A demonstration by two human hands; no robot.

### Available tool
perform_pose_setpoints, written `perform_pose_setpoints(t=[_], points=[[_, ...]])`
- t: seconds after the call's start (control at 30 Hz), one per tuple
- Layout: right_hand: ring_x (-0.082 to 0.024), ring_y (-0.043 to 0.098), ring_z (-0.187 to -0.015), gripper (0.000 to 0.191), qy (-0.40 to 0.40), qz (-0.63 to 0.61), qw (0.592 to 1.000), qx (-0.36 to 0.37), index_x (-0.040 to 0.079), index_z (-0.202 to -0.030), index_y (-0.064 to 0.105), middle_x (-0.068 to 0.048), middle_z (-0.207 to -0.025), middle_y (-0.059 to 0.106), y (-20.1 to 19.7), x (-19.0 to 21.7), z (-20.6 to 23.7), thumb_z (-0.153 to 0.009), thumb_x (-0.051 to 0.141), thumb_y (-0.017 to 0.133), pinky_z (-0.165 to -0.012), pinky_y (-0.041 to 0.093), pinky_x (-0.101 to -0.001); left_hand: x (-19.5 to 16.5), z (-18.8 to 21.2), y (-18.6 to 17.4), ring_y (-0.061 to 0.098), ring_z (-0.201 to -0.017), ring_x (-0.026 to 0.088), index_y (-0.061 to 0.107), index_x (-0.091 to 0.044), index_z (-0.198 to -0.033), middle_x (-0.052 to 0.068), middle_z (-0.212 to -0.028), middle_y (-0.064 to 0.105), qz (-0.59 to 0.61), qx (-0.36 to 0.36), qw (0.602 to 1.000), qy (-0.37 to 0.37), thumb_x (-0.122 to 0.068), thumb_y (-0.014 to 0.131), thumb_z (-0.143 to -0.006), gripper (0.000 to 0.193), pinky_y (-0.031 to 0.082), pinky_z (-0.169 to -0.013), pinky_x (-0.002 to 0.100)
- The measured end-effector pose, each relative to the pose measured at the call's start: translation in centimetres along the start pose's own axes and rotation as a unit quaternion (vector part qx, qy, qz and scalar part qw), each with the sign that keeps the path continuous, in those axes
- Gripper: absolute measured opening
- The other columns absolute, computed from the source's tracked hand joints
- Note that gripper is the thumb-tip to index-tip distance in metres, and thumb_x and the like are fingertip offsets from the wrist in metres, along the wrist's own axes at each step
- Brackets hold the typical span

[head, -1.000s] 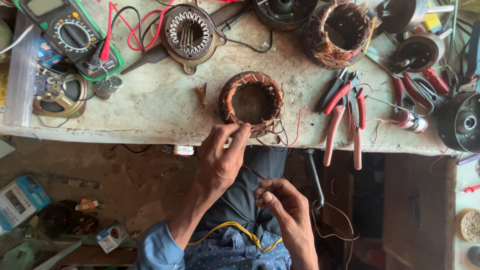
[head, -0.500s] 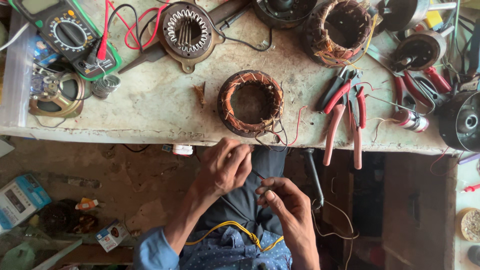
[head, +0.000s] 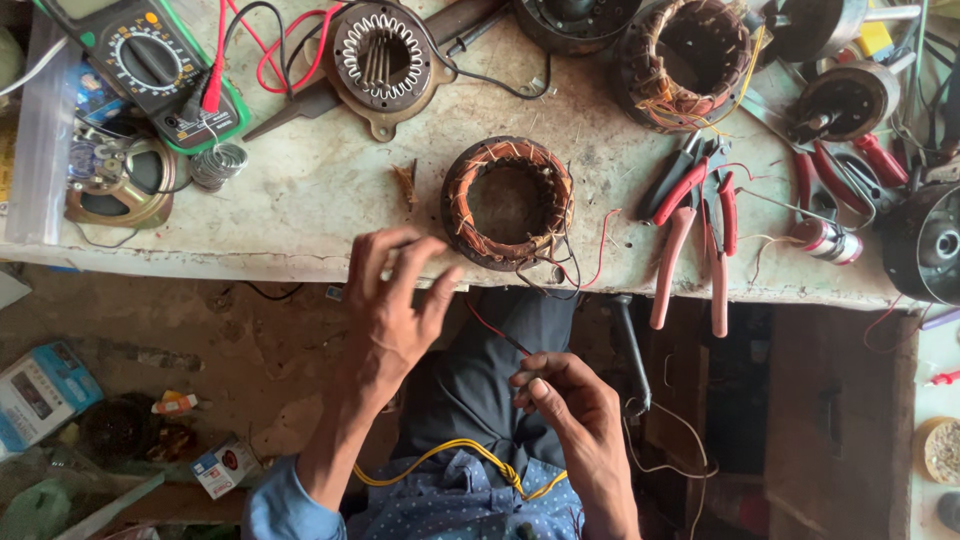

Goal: The person uses pliers to strip insulation from copper wires on a motor stator, then twists and secures the wire ends. The work is performed on a cluttered workbench with various tools and motor parts visible.

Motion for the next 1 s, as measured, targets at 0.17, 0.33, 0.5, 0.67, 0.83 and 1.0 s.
perform_pose_setpoints(t=[0.17,0.33,0.5,0.67,0.83,1.0], points=[[-0.014,0.067,-0.083,0.025,-0.004,-0.008,1.0,0.002,-0.005,-0.112,0.069,-0.012,-0.097,0.077,0.1,0.1,0.0,-0.095,0.014,0.069,-0.078,0.054,-0.0295,-2.6,-3.4,1.8,0.06,-0.115,0.03,0.068,-0.003,-0.118,0.011,-0.116,0.065,-0.027,0.081,0.985,0.153,-0.019,0.079,-0.086,0.038,0.041,-0.104,0.046],[-0.014,0.069,-0.083,0.025,-0.009,0.008,1.0,-0.006,-0.004,-0.111,0.07,-0.011,-0.097,0.076,-0.1,0.3,0.0,-0.095,0.014,0.069,-0.078,0.055,-0.0295,-1.8,-5.1,5.0,0.064,-0.094,0.027,0.07,-0.008,-0.092,0.007,-0.089,0.065,-0.027,0.188,0.97,0.151,-0.018,0.074,-0.093,0.011,0.042,-0.102,0.043],[-0.014,0.069,-0.084,0.025,-0.008,0.005,1.0,-0.012,-0.004,-0.111,0.07,-0.011,-0.097,0.076,-0.2,0.2,0.0,-0.095,0.015,0.069,-0.078,0.054,-0.0291,-1.4,-4.5,5.3,0.063,-0.088,0.026,0.069,-0.006,-0.093,0.008,-0.085,0.061,-0.021,0.167,0.971,0.171,-0.012,0.069,-0.094,0.006,0.042,-0.101,0.043],[-0.014,0.068,-0.083,0.025,0.004,0.003,1.0,-0.003,-0.004,-0.111,0.07,-0.011,-0.096,0.076,0.0,-0.1,-0.1,-0.094,0.014,0.069,-0.078,0.055,-0.0295,-1.2,-4.7,5.1,0.064,-0.092,0.028,0.069,-0.008,-0.091,0.007,-0.085,0.061,-0.031,0.136,0.973,0.183,-0.006,0.067,-0.087,0.005,0.043,-0.106,0.043],[-0.014,0.067,-0.083,0.025,-0.003,-0.006,1.0,0.0,-0.004,-0.111,0.069,-0.011,-0.097,0.076,0.1,-0.1,-0.2,-0.095,0.014,0.069,-0.077,0.054,-0.0292,-1.0,-5.2,5.1,0.063,-0.082,0.026,0.07,-0.007,-0.087,0.008,-0.076,0.063,0.019,0.175,0.975,0.136,-0.009,0.071,-0.091,0.004,0.043,-0.104,0.043],[-0.014,0.067,-0.083,0.025,0.001,-0.008,1.0,0.001,-0.004,-0.111,0.07,-0.011,-0.097,0.076,0.2,0.0,0.0,-0.095,0.014,0.069,-0.078,0.054,-0.0292,-0.7,-5.6,4.8,0.066,-0.088,0.028,0.071,-0.007,-0.093,0.008,-0.082,0.069,0.033,0.197,0.969,0.143,-0.001,0.067,-0.089,0.008,0.043,-0.099,0.04]])
Point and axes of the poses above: each hand's wrist, its own z-axis away from the middle knuckle, its own y-axis out of the palm, x = y × z, the point moved 5 cm from there along -z, towards the middle knuckle
